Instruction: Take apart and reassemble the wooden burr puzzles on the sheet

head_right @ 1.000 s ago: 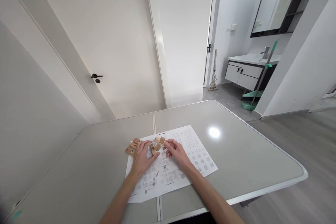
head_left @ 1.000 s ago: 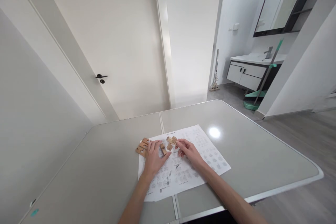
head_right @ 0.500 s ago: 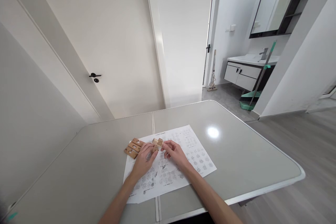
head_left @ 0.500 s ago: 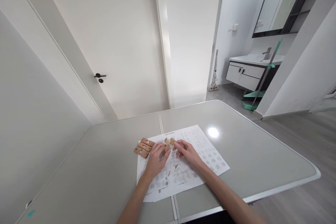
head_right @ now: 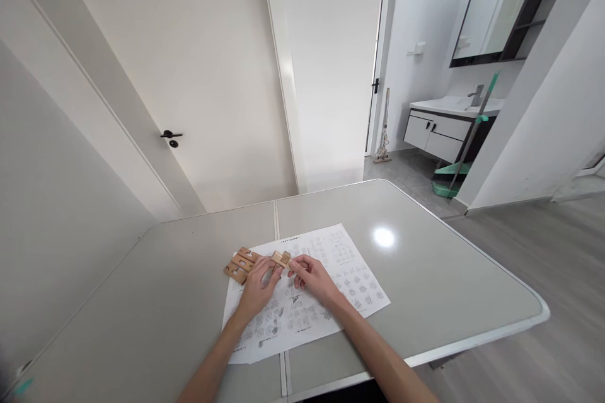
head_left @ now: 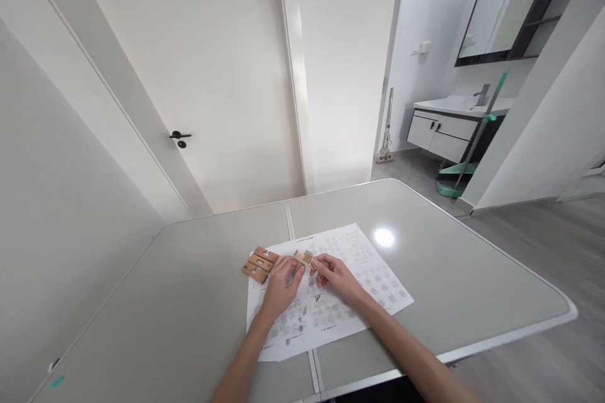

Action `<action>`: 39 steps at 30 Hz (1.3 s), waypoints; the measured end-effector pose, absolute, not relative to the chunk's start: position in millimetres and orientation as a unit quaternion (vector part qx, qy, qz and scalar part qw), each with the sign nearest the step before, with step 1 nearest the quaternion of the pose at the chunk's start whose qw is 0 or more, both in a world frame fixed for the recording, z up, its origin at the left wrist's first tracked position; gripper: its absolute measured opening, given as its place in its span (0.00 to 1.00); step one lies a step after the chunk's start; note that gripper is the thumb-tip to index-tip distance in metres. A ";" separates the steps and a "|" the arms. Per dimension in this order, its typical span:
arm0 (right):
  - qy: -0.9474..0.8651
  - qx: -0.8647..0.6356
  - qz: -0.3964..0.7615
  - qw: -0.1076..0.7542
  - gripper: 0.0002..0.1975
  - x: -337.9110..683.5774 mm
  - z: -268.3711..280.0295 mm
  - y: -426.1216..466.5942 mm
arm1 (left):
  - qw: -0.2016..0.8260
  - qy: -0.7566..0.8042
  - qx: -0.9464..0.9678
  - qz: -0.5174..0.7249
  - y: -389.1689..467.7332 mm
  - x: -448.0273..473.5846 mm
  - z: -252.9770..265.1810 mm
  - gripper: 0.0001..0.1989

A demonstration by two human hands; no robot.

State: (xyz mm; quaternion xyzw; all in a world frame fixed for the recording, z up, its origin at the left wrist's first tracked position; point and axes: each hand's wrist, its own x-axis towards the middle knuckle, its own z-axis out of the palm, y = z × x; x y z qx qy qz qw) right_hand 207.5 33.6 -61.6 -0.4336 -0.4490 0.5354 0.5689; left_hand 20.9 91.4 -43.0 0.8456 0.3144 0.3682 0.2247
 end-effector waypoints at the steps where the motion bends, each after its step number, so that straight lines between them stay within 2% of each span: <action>1: -0.450 -0.432 0.537 0.568 0.27 207.7 -61.7 33.6 | 0.227 0.314 0.845 0.368 91.1 21.0 -42.5 0.10; 13: -0.452 -0.381 0.596 0.543 0.26 206.7 -55.2 28.8 | 0.274 0.319 0.832 0.362 89.4 20.6 -39.0 0.12; 24: -0.428 -0.337 0.668 0.507 0.27 208.4 -47.5 24.1 | 0.267 0.324 0.832 0.364 90.1 20.6 -41.5 0.14; 39: -0.485 -0.345 0.614 0.518 0.20 204.3 -53.3 23.9 | 0.233 0.344 0.825 0.383 93.4 19.3 -46.8 0.09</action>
